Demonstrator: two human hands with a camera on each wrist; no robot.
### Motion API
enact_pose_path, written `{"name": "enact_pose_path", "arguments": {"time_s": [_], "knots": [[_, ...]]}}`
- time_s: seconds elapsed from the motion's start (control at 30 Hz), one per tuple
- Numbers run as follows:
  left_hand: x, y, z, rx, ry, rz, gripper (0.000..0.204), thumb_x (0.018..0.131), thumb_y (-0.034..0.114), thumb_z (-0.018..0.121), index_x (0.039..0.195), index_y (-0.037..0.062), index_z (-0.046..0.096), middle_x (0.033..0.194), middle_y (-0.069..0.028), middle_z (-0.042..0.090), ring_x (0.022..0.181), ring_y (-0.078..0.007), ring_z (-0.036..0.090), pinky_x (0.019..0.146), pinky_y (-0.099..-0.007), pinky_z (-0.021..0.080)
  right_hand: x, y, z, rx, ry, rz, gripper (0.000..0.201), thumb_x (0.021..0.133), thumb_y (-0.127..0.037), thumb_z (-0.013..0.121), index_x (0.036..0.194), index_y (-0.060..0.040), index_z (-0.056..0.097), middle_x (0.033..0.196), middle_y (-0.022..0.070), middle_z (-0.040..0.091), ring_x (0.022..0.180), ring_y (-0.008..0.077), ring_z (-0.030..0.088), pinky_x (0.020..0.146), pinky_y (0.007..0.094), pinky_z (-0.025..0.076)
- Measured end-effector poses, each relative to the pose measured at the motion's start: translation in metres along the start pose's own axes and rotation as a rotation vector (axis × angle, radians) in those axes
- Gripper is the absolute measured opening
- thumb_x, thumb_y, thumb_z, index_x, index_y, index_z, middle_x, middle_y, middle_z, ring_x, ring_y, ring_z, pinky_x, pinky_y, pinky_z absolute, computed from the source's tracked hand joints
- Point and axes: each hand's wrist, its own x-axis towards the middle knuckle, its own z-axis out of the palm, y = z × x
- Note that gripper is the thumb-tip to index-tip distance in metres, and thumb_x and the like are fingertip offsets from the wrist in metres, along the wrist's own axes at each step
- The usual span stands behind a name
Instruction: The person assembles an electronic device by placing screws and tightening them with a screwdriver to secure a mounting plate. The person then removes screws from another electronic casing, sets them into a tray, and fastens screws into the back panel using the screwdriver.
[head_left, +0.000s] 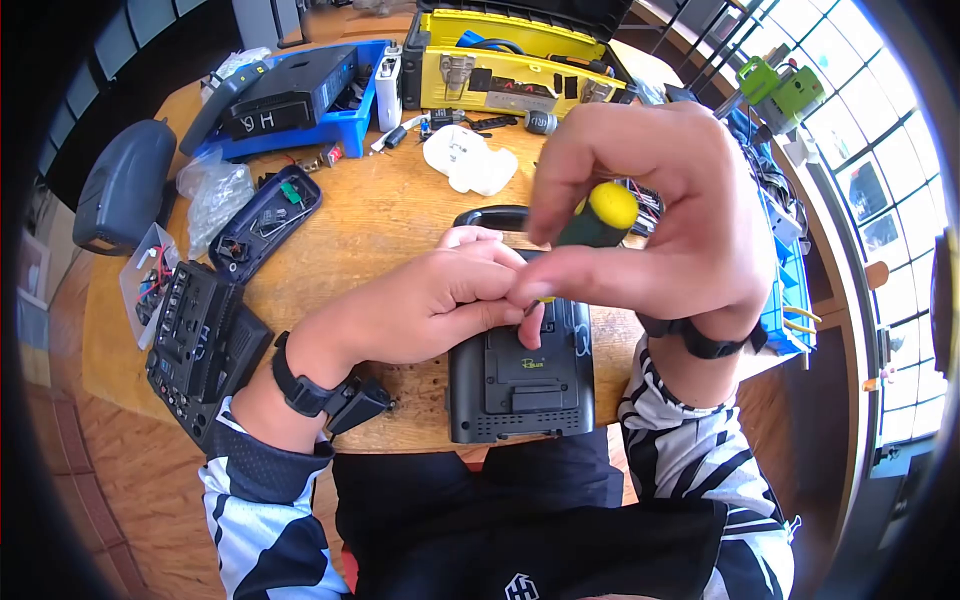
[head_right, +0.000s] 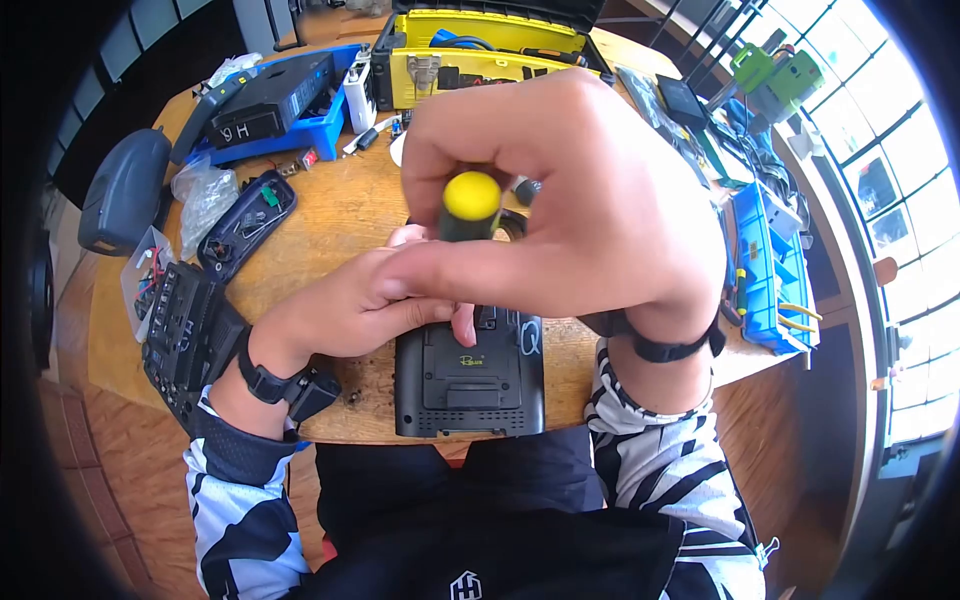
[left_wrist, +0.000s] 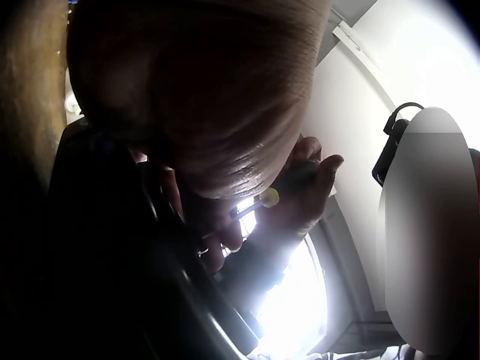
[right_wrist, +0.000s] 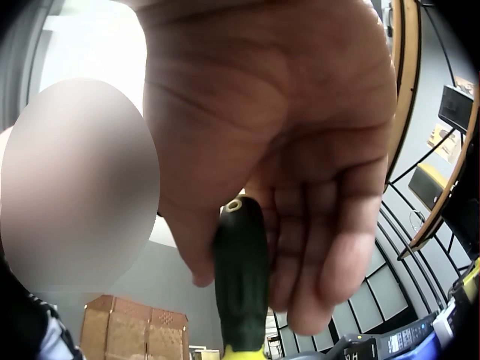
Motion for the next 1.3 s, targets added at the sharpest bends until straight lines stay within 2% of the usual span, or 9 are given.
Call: {"name": "enact_pose_path", "arguments": {"time_s": [0.07,0.2,0.63,0.73,0.83,0.9,0.97,1.07,1.3], "knots": [[0.0,0.001,0.001,-0.007,0.025,0.0,0.019,0.118,0.017,0.066,0.114,0.0125,0.084,0.113,0.0055,0.082,0.123,-0.018,0.067,0.128,-0.0476,0.031,-0.001,0.013,-0.007,0.258,-0.063,-0.063,0.043,0.09,-0.013,0.095,0.122,0.01,0.08,0.115,0.0216,0.085,0.101,0.0299,0.085,0.093,0.0378,0.068],[-0.004,-0.001,0.003,-0.036,-0.006,-0.025,0.019,0.118,0.017,0.066,0.112,0.0128,0.084,0.114,0.0062,0.082,0.125,-0.018,0.066,0.128,-0.0471,0.03,0.001,0.026,-0.015,0.454,-0.267,-0.205,0.029,0.097,-0.002,0.089,0.119,0.0151,0.08,0.118,0.0291,0.085,0.112,0.0363,0.086,0.1,0.0439,0.068],[0.0,0.0,-0.002,0.047,-0.016,0.029,0.017,0.117,0.016,0.067,0.114,0.0129,0.083,0.114,0.0065,0.083,0.126,-0.0162,0.068,0.129,-0.0469,0.031,-0.002,-0.002,-0.033,0.009,-0.181,-0.028,0.041,0.083,-0.015,0.106,0.11,0.007,0.086,0.095,0.0161,0.087,0.088,0.024,0.087,0.08,0.0303,0.068],[-0.002,0.005,-0.001,0.042,-0.015,-0.04,0.017,0.118,0.017,0.067,0.114,0.0126,0.083,0.114,0.0069,0.084,0.126,-0.0169,0.068,0.129,-0.0468,0.032,-0.003,0.006,-0.03,0.093,-0.298,-0.1,0.04,0.091,-0.009,0.098,0.121,0.0114,0.082,0.108,0.0228,0.087,0.1,0.0298,0.088,0.09,0.0356,0.069],[-0.002,-0.001,0.003,-0.031,-0.007,-0.016,0.017,0.118,0.017,0.067,0.114,0.0121,0.083,0.114,0.0073,0.085,0.127,-0.0174,0.068,0.129,-0.0469,0.032,-0.01,0.027,-0.02,0.415,-0.105,-0.154,0.043,0.097,0.002,0.086,0.135,0.0173,0.074,0.125,0.0312,0.083,0.116,0.038,0.085,0.102,0.0427,0.068],[-0.005,-0.001,0.004,-0.08,0.002,-0.036,0.016,0.117,0.016,0.068,0.114,0.0119,0.083,0.113,0.0074,0.085,0.127,-0.0176,0.068,0.129,-0.0468,0.032,0.002,0.033,-0.034,0.423,-0.439,-0.286,0.05,0.097,0.011,0.076,0.144,0.0218,0.064,0.14,0.0374,0.075,0.129,0.0448,0.079,0.111,0.0483,0.064],[-0.005,-0.001,0.002,-0.128,0.006,-0.058,0.015,0.117,0.016,0.068,0.114,0.0117,0.083,0.113,0.0076,0.085,0.128,-0.0177,0.068,0.129,-0.0468,0.032,0.001,0.023,-0.033,0.415,-0.418,-0.236,0.045,0.094,0.003,0.089,0.134,0.0179,0.074,0.126,0.031,0.083,0.116,0.038,0.085,0.101,0.0423,0.068],[-0.002,0.004,-0.003,0.043,-0.019,-0.021,0.014,0.116,0.016,0.07,0.115,0.0114,0.083,0.113,0.0071,0.085,0.128,-0.0176,0.068,0.129,-0.0463,0.032,-0.005,0.004,-0.016,0.184,-0.035,-0.039,0.048,0.075,-0.022,0.111,0.105,0.0059,0.086,0.094,0.0154,0.087,0.084,0.0222,0.086,0.077,0.0283,0.064],[-0.001,0.008,-0.002,0.073,-0.008,-0.008,0.015,0.115,0.015,0.071,0.116,0.0095,0.084,0.113,0.0051,0.087,0.129,-0.0184,0.068,0.128,-0.0459,0.033,-0.008,-0.001,-0.025,0.166,-0.087,-0.108,0.05,0.069,-0.026,0.115,0.1,0.0015,0.087,0.091,0.0117,0.087,0.077,0.0192,0.084,0.069,0.0252,0.06]]}}
